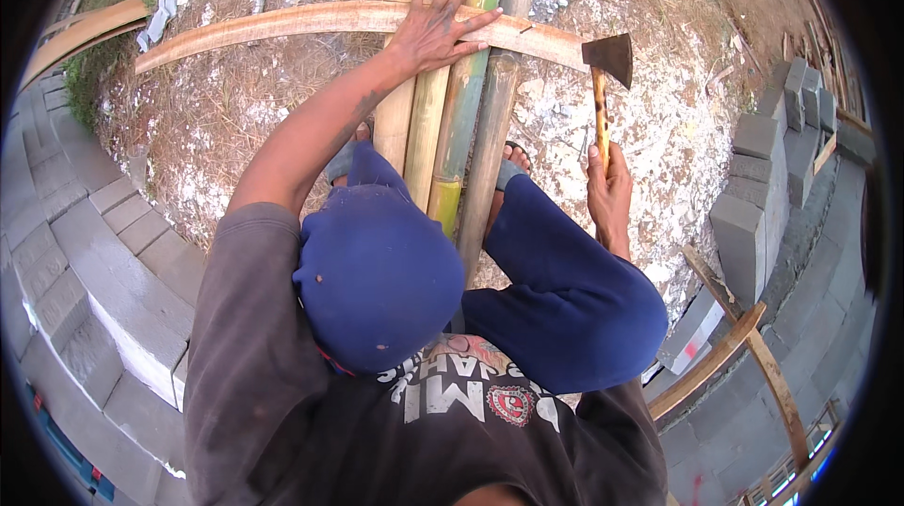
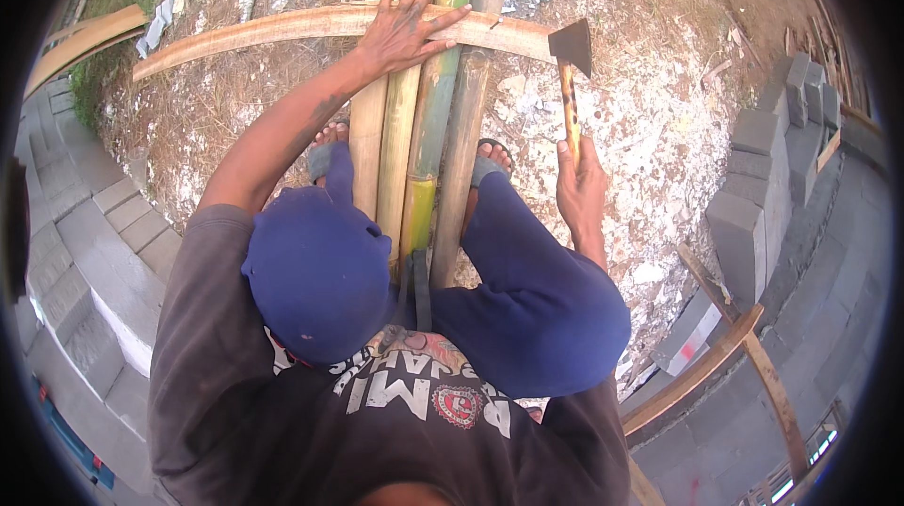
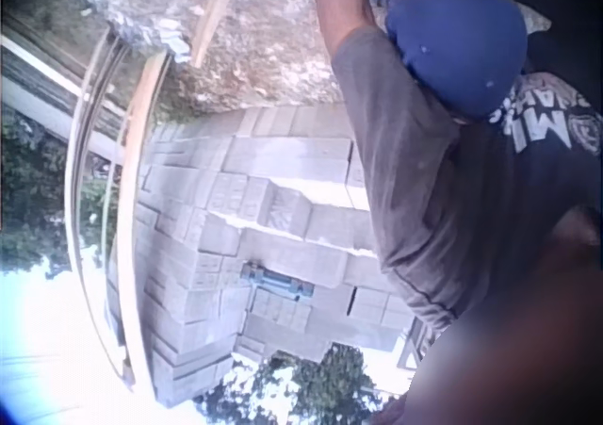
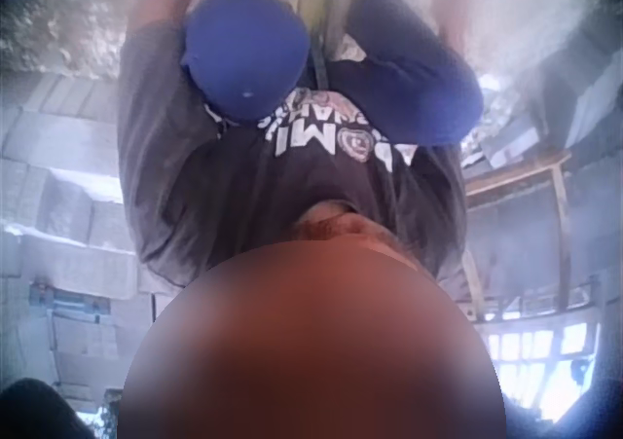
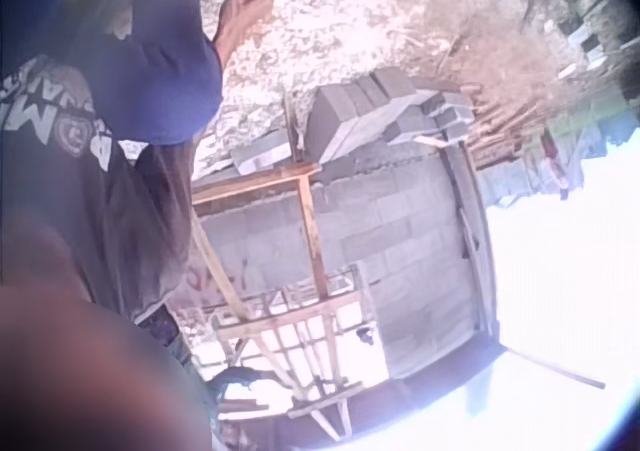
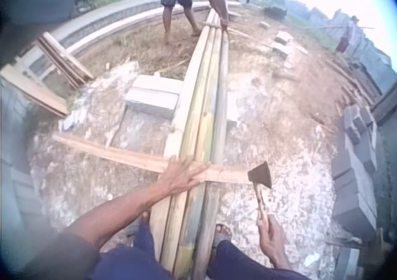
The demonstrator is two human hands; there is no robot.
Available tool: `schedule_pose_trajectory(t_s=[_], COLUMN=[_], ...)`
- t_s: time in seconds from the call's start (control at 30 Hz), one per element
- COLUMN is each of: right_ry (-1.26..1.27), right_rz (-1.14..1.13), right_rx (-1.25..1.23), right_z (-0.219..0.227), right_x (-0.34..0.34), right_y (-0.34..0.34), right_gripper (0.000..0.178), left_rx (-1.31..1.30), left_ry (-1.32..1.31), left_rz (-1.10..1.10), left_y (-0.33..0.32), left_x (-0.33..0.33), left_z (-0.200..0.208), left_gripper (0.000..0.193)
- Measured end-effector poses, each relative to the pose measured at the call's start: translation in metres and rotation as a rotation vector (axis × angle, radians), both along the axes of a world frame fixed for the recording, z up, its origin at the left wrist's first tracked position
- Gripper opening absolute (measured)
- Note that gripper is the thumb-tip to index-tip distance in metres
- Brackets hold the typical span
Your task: The person assembles a bamboo structure by positioning bamboo poles and securing them with wooden crosspieces. They use a hammer to drive nails into the crosspieces and a saw to trim the wood to fit.
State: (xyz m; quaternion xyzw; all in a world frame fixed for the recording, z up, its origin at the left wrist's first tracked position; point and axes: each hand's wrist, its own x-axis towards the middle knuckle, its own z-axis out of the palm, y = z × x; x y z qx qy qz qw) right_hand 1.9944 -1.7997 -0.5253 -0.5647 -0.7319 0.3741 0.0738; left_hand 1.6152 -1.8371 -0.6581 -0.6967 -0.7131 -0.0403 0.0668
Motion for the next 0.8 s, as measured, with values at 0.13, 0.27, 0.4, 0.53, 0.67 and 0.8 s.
schedule_pose_trajectory(t_s=[0.13, 0.27, 0.4, 0.53, 0.67, 0.8], right_ry=[0.046, -0.053, 0.039, 0.333, -0.253, -0.076], right_rz=[-0.048, 0.053, 0.024, 0.010, 0.276, 0.184], right_rx=[0.091, 0.105, 0.076, 0.288, 0.155, 0.170], right_z=[0.008, -0.026, -0.001, -0.001, -0.021, 0.018], right_x=[-0.033, -0.032, -0.052, -0.057, -0.056, -0.075], right_y=[-0.009, 0.000, 0.006, 0.021, 0.006, 0.017], right_gripper=[0.040, 0.049, 0.051, 0.056, 0.052, 0.052], left_rx=[-0.005, 0.064, 0.097, 0.119, 0.073, 0.129], left_ry=[-0.043, -0.080, -0.100, -0.071, -0.059, -0.041], left_rz=[-0.040, -0.044, -0.042, -0.058, -0.063, -0.056], left_y=[-0.004, 0.001, -0.011, -0.009, -0.005, -0.007], left_x=[0.000, -0.004, -0.004, -0.005, 0.003, -0.007], left_z=[-0.004, -0.002, -0.007, -0.008, -0.008, -0.013], left_gripper=[0.068, 0.074, 0.076, 0.075, 0.075, 0.075])
